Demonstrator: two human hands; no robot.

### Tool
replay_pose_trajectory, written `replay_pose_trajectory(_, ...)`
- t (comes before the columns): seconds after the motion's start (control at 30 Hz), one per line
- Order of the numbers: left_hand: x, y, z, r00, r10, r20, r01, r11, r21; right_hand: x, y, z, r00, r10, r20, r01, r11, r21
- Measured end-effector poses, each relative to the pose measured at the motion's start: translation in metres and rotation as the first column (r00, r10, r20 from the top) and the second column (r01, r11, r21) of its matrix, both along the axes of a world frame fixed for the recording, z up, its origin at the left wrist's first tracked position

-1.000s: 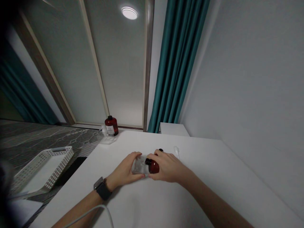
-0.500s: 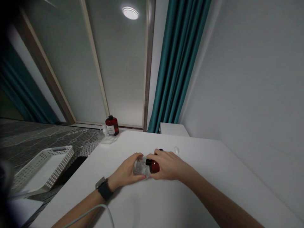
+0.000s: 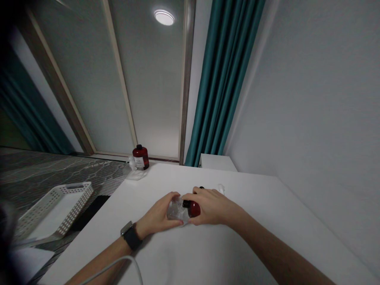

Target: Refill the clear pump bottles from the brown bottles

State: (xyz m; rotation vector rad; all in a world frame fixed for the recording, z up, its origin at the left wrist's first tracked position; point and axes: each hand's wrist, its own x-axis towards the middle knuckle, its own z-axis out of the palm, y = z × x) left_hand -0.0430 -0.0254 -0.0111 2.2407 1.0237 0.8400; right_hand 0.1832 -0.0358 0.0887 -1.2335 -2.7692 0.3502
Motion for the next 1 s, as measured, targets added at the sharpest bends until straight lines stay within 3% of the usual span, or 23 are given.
replay_pose_trajectory(1.0, -0.0004, -0.0006, 0.0009, 1.0, -0.011, -0.027, 0.011, 1.0, -0.012, -0.0019, 0.0016, 0.0031, 0.998, -0.007, 0.069, 0.011, 0.998, -0.054)
